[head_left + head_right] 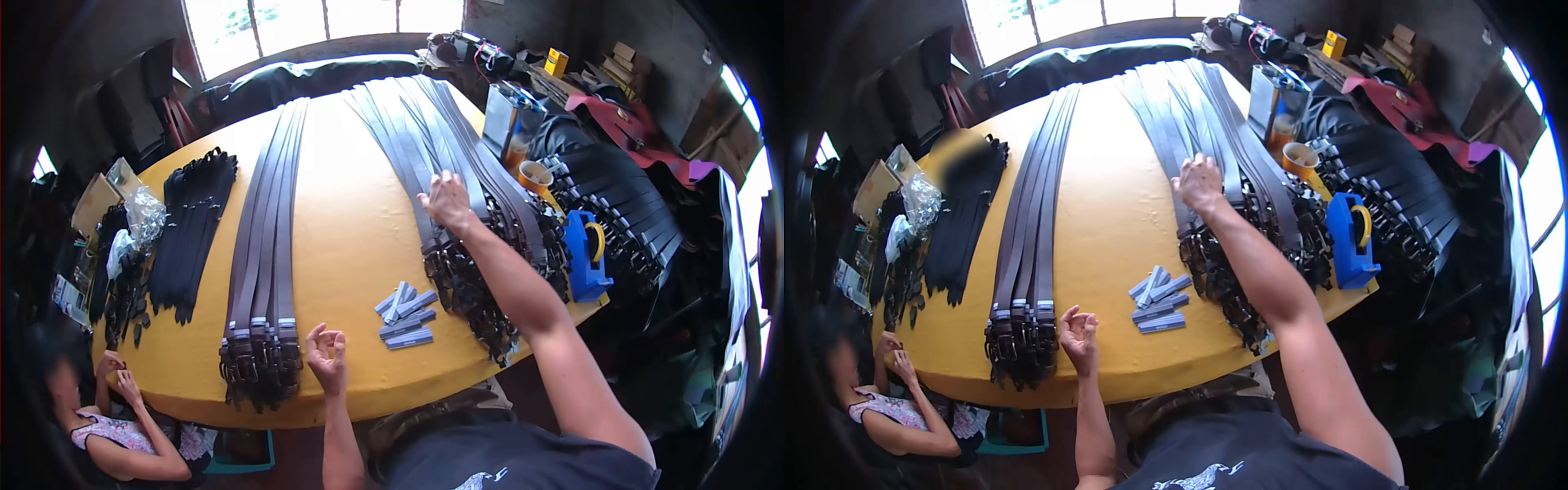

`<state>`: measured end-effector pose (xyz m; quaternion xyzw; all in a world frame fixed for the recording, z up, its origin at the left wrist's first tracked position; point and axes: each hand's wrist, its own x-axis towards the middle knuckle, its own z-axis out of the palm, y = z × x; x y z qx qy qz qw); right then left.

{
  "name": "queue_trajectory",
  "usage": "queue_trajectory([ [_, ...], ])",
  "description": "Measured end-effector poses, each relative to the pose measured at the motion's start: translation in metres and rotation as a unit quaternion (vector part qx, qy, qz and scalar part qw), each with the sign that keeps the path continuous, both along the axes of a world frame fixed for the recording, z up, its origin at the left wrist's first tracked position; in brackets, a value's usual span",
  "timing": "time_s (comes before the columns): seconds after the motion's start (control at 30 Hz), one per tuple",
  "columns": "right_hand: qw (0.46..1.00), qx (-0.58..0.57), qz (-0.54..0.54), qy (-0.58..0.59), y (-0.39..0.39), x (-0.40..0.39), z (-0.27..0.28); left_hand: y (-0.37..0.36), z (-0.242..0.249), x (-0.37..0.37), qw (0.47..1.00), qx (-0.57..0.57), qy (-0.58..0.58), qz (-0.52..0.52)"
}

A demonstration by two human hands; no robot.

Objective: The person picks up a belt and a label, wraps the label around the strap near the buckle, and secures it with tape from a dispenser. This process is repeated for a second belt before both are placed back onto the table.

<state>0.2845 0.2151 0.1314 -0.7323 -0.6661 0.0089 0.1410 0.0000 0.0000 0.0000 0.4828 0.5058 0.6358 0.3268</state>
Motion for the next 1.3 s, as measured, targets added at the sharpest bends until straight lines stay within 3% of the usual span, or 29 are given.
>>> queue_trajectory([
  [0.1, 0.991, -0.045, -0.058, -0.111, 0.012, 0.007, -0.003, -0.006, -0.004, 0.011, 0.999, -0.009, -0.050, 0.002],
  [0.27, 0.986, -0.052, -0.062, -0.145, 0.033, -0.007, -0.003, 0.000, -0.001, -0.001, 0.998, 0.006, -0.058, 0.002],
  [0.37, 0.996, -0.073, -0.047, -0.025, 0.040, -0.004, 0.013, 0.000, -0.002, -0.001, 0.999, -0.001, -0.045, -0.001],
  [0.5, 0.978, 0.013, -0.068, 0.198, 0.038, -0.015, 0.028, 0.000, -0.004, -0.001, 0.999, -0.006, -0.042, -0.002],
  [0.53, 0.934, -0.072, -0.045, 0.348, 0.038, -0.016, 0.032, 0.000, -0.005, -0.002, 0.999, -0.005, -0.042, -0.001],
  [0.57, 0.872, -0.018, -0.041, 0.488, 0.045, -0.024, 0.017, 0.000, -0.005, -0.002, 0.999, -0.005, -0.043, 0.000],
  [0.63, 0.700, -0.070, 0.040, 0.710, 0.045, -0.040, 0.000, 0.002, -0.005, 0.000, 0.999, -0.004, -0.038, 0.004],
  [0.73, 0.649, -0.077, 0.083, 0.752, 0.023, -0.073, -0.029, 0.001, -0.003, -0.002, 0.999, 0.000, -0.032, 0.008],
  [0.9, 0.528, -0.133, 0.025, 0.838, -0.054, -0.121, -0.072, 0.007, -0.003, -0.006, 0.992, -0.033, -0.116, 0.020],
  [1.03, 0.509, -0.180, 0.068, 0.839, -0.116, -0.131, -0.087, 0.028, 0.014, -0.022, 0.973, -0.199, -0.091, -0.069],
  [1.1, 0.520, -0.201, 0.063, 0.828, -0.140, -0.139, -0.092, 0.040, 0.022, -0.020, 0.945, -0.240, -0.169, -0.146],
  [1.17, 0.511, -0.203, 0.131, 0.825, -0.162, -0.145, -0.102, 0.054, 0.029, -0.021, 0.902, -0.287, -0.228, -0.226],
  [1.2, 0.542, -0.179, 0.158, 0.806, -0.169, -0.152, -0.105, 0.059, 0.031, -0.021, 0.890, -0.297, -0.210, -0.274],
  [1.23, 0.539, -0.199, 0.176, 0.799, -0.178, -0.152, -0.105, 0.061, 0.031, -0.020, 0.876, -0.304, -0.192, -0.322],
  [1.3, 0.620, -0.147, 0.188, 0.747, -0.188, -0.155, -0.118, 0.057, 0.029, -0.014, 0.894, -0.310, -0.148, -0.289],
])
